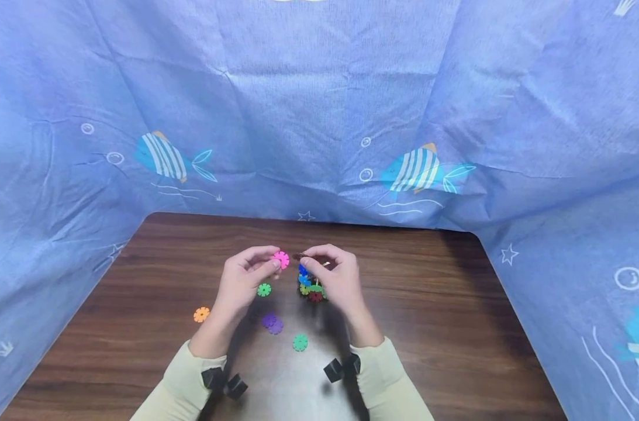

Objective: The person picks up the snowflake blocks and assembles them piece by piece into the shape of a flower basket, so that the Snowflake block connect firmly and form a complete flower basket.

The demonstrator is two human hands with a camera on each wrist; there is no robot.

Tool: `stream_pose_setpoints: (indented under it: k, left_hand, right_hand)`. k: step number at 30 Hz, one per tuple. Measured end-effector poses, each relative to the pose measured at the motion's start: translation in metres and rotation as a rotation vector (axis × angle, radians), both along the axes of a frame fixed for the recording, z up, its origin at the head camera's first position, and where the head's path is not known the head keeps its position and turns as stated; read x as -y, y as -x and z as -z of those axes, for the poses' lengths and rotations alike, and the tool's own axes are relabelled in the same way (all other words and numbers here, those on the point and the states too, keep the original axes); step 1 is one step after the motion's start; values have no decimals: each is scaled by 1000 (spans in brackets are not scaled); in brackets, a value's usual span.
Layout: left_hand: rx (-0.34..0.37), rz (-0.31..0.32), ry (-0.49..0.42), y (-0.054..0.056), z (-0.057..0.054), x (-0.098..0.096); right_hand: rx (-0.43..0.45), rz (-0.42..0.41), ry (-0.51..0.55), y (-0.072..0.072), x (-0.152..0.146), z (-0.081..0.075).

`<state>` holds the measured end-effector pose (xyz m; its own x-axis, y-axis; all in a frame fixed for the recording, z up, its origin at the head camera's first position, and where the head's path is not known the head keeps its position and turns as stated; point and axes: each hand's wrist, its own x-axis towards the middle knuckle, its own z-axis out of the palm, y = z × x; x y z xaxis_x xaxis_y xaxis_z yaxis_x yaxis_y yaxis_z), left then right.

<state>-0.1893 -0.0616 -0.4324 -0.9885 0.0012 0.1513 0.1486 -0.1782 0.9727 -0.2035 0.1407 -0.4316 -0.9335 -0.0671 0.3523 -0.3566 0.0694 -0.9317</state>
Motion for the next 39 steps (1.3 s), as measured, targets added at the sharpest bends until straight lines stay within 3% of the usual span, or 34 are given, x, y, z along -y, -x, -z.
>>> stream_pose_setpoints:
  k: [5,14,22,30,39]
  left_hand:
    - [39,7,-19,-1,-2,0]
    - [37,48,6,-3,-3,-3]
    - [20,41,-3,-5,-7,-2]
    - [18,65,59,-7,-5,0]
    - [84,55,12,-7,-5,-3]
  right_hand:
    - [-94,-58,-22,4,-5,1]
    - [-118,-90,-59,5,-8,5]
    - [-138,-69,-94,4,-5,2]
    - [-250,-46,-189,1,-5,5]
    - [-362,-100,-154,1,-2,6]
